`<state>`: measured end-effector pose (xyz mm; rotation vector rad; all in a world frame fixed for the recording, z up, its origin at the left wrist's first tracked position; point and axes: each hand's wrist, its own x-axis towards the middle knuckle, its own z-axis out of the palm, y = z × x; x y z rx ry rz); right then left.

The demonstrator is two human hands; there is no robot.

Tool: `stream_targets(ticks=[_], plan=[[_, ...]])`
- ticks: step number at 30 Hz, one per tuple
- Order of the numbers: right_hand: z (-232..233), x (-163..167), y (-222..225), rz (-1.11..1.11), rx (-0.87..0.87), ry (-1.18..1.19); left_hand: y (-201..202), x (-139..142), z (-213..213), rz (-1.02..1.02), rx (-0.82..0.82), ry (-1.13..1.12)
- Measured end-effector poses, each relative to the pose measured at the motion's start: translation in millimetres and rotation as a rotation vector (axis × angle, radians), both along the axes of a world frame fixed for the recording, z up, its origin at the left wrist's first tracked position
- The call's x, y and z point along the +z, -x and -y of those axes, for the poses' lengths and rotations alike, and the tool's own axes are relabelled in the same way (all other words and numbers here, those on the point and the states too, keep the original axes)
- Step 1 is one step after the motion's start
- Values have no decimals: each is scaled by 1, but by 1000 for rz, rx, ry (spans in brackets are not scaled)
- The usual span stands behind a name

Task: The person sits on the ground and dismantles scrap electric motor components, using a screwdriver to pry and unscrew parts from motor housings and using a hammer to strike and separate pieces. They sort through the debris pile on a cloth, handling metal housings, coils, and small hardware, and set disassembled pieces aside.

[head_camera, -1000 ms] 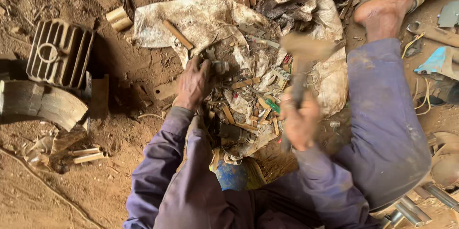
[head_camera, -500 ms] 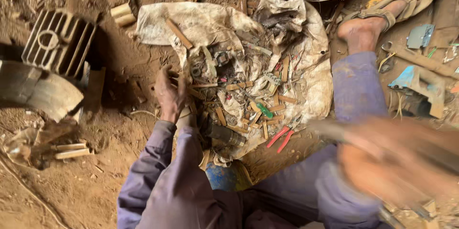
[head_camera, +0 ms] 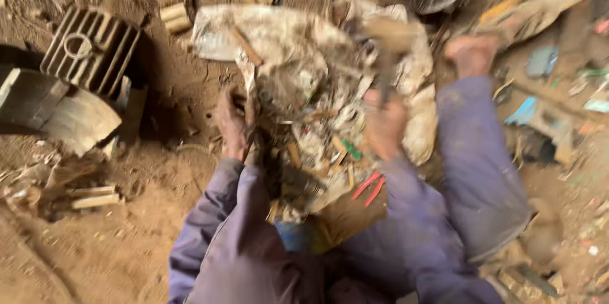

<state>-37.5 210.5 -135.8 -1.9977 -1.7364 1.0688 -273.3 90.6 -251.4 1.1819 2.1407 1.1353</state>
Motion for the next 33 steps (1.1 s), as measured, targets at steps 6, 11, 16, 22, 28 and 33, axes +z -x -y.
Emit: stream_targets(ticks=[6,11,16,22,28,33], plan=[[-40,127,-30,-871,45,-603,-19,-18,-4,-1,-138,49],[20,96,-27,-840,-19,-506,-29,-18,-14,18,-291,139],[88,37,-64,-362,-278,152,-39,-6,-43,60,-416,280],[122,-34,-77,-393,-589,794,-56,-22,-90,-176,-579,208],[121,-51,-78,-564,-701,1071,-52,-34,-97,-294,-718,176],[105,-59,-89,-663,-739,1123,-47,-36,-89,-34,-658,294]])
